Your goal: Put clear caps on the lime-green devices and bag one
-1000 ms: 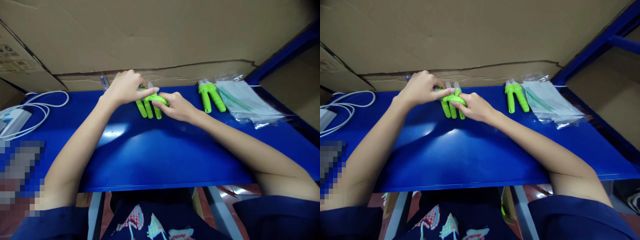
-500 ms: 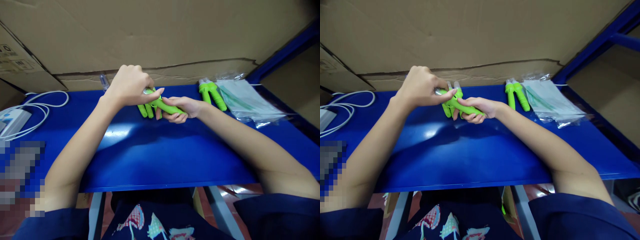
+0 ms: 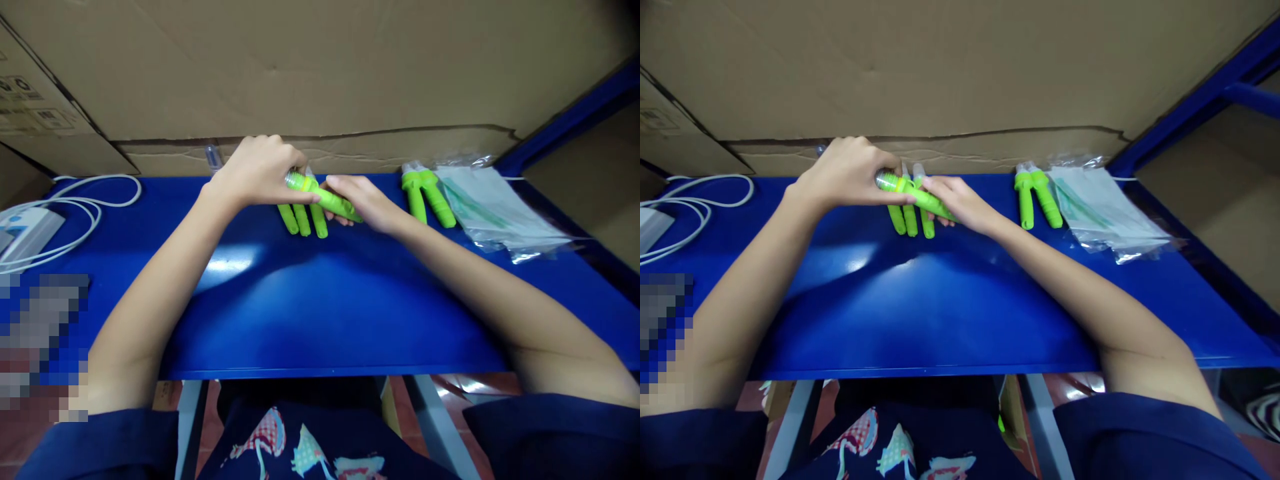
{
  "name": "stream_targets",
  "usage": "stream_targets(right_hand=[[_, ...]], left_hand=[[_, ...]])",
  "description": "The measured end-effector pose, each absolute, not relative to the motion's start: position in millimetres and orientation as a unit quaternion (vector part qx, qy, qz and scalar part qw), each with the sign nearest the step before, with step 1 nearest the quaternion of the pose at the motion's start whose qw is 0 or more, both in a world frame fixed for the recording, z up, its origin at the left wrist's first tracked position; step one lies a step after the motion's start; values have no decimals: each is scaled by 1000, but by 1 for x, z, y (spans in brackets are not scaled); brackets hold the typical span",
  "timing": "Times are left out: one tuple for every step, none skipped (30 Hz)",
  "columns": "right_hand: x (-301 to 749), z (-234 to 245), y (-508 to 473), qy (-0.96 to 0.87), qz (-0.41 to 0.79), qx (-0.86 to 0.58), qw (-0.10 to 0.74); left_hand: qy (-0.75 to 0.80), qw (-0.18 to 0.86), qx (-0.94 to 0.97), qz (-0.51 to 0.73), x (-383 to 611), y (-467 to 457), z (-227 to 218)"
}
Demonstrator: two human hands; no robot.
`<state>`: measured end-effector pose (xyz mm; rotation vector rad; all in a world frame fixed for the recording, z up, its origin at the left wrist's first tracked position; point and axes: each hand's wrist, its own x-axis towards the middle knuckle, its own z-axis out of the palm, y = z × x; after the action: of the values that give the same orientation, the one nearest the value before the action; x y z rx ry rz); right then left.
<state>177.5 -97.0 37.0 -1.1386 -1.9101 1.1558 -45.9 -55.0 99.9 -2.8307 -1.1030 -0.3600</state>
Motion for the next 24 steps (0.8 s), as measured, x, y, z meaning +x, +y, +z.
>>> stream_targets(right_hand=[[177, 38, -99, -754, 351, -452, 322], [176, 39, -101, -779, 261, -470, 324], [175, 38, -102, -796, 176, -484, 319], [175, 36, -102, -808, 102, -493, 307], [174, 34, -102, -817, 42, -497, 289], [174, 31, -101, -824, -2, -499, 269], [174, 29, -101, -829, -31, -500, 249], [174, 26, -100, -832, -46, -502, 234], [175, 25, -99, -834, -50, -503, 222], [175, 25, -99, -835, -46, -504, 215], [176, 26, -100, -836, -35, -505, 212], [176, 28, -100, -836, -19, -506, 212], [176, 31, -101, -835, 3, -506, 216], [176, 35, -103, -833, 29, -506, 224], [175, 38, -104, -830, 60, -503, 236], [174, 41, -106, -826, 98, -495, 250], [173, 44, -107, -822, 143, -483, 264], [172, 46, -108, -817, 196, -467, 275], [172, 47, -109, -808, 257, -450, 281], [172, 48, -109, -794, 322, -434, 280], [173, 48, -108, -774, 389, -418, 273], [174, 48, -107, -752, 452, -404, 260], [177, 48, -106, -729, 507, -391, 245], [180, 48, -104, -708, 552, -376, 230]], left_hand=[[-364, 30, -922, -128, -47, -52, 98], [-368, 21, -919, -136, -48, -50, 95], [-372, 14, -917, -143, -50, -48, 94], [-376, 10, -915, -146, -51, -46, 92], [-379, 7, -914, -147, -51, -45, 91], [-382, 7, -913, -144, -51, -45, 90], [-384, 7, -912, -140, -50, -45, 90], [-386, 7, -912, -136, -49, -45, 89], [-386, 5, -913, -130, -48, -46, 89], [-385, 1, -914, -126, -47, -47, 88], [-383, -4, -916, -122, -46, -47, 87], [-381, -9, -917, -119, -45, -47, 87], [-377, -13, -919, -116, -44, -47, 86], [-373, -15, -921, -112, -44, -47, 86], [-367, -17, -923, -109, -44, -47, 86], [-362, -17, -926, -106, -45, -46, 86], [-356, -18, -929, -103, -45, -46, 86], [-350, -19, -931, -102, -46, -45, 87], [-345, -19, -933, -103, -47, -45, 88], [-341, -18, -934, -105, -47, -46, 89], [-339, -16, -934, -108, -47, -47, 90], [-340, -11, -934, -111, -47, -49, 92], [-343, -4, -932, -116, -46, -51, 93], [-347, 5, -930, -120, -45, -53, 94]])
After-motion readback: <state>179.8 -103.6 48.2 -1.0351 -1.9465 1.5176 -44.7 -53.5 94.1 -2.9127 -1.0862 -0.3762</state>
